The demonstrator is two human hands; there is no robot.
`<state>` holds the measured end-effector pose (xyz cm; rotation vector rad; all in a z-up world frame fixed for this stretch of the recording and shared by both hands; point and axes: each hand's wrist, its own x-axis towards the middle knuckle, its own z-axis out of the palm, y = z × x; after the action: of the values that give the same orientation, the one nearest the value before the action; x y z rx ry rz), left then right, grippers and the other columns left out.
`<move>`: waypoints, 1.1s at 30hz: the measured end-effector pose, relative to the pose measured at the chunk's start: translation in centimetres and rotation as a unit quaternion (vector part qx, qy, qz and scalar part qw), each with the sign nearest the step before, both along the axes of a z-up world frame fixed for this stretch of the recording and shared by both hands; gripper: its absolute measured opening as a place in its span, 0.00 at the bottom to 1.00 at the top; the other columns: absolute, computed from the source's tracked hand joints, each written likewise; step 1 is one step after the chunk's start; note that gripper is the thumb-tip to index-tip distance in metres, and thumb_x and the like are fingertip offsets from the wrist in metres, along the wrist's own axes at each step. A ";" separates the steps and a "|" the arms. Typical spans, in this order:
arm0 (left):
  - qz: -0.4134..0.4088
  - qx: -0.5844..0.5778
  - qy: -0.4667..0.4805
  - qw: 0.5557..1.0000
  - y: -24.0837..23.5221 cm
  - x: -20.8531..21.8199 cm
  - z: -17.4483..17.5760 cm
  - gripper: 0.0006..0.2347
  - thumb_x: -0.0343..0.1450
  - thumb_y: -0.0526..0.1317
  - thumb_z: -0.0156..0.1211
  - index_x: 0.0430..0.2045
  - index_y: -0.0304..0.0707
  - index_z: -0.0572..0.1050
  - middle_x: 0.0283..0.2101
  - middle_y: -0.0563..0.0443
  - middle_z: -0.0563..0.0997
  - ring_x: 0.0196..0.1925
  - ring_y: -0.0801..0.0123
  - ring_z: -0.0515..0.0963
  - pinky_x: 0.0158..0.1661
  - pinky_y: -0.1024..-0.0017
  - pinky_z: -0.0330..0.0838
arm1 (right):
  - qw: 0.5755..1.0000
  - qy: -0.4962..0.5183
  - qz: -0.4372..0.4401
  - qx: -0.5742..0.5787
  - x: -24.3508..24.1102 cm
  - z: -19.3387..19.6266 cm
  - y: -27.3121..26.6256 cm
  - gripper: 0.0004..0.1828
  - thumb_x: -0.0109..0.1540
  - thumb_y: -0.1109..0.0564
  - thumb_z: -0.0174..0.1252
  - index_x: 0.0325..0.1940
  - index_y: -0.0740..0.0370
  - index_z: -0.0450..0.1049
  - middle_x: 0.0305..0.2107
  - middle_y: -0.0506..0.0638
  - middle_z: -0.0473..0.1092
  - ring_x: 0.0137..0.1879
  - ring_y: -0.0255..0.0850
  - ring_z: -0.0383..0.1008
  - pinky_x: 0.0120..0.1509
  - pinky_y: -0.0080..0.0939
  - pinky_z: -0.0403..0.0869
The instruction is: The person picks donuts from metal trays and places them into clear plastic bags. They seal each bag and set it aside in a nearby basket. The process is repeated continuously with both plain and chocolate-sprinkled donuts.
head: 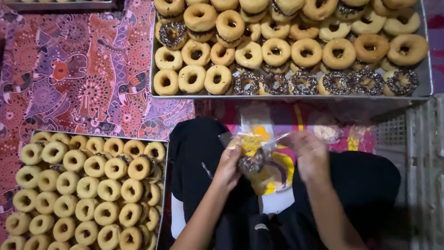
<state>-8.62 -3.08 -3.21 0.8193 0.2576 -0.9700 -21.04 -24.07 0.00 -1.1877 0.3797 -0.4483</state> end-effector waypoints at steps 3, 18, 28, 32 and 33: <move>0.023 -0.037 0.066 0.997 2.7 1.3 0.1 0.20 0.78 0.48 0.52 0.60 0.34 0.69 0.51 0.45 0.80 0.50 0.62 0.81 0.52 0.62 0.77 | 0.997 0.034 0.033 0.063 0.0 -1.9 -4.6 0.12 0.71 0.55 0.55 0.50 0.69 0.72 0.39 0.62 0.80 0.43 0.50 0.83 0.50 0.52 0.81; 0.086 -0.041 0.175 0.980 0.7 5.0 -5.9 0.09 0.76 0.38 0.63 0.47 0.34 0.78 0.42 0.45 0.85 0.42 0.63 0.84 0.41 0.68 0.81 | 0.893 0.159 0.234 -0.349 9.4 -2.9 0.6 0.65 0.46 0.44 0.76 0.78 0.58 0.46 0.70 0.62 0.55 0.75 0.56 0.54 0.75 0.53 0.56; -0.020 -0.010 -0.124 0.992 -1.7 1.0 -1.6 0.36 0.73 0.42 0.61 0.68 0.92 0.46 0.58 0.45 0.78 0.50 0.63 0.84 0.48 0.63 0.80 | 0.857 0.098 0.139 -0.487 4.5 4.6 1.8 0.13 0.64 0.56 0.62 0.52 0.55 0.82 0.50 0.49 0.80 0.60 0.42 0.80 0.65 0.43 0.77; -0.045 0.044 -0.293 0.954 -1.2 0.0 1.2 0.12 0.77 0.40 0.61 0.55 0.52 0.71 0.50 0.41 0.84 0.48 0.61 0.85 0.50 0.64 0.79 | 0.881 0.190 0.083 -0.426 3.0 6.3 1.8 0.10 0.63 0.58 0.62 0.47 0.58 0.81 0.38 0.52 0.81 0.43 0.42 0.84 0.47 0.42 0.80; -0.047 0.058 -0.333 0.940 -1.0 -0.3 2.1 0.09 0.78 0.39 0.61 0.52 0.42 0.77 0.48 0.40 0.86 0.48 0.61 0.85 0.51 0.65 0.79 | 0.868 0.174 0.057 -0.461 2.5 6.8 2.0 0.10 0.62 0.58 0.63 0.46 0.59 0.82 0.37 0.52 0.80 0.43 0.44 0.82 0.47 0.43 0.79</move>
<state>-8.95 -4.10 -1.09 1.2274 -0.3156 -0.7184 -18.51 -22.12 6.77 -2.2350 0.4090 -0.3046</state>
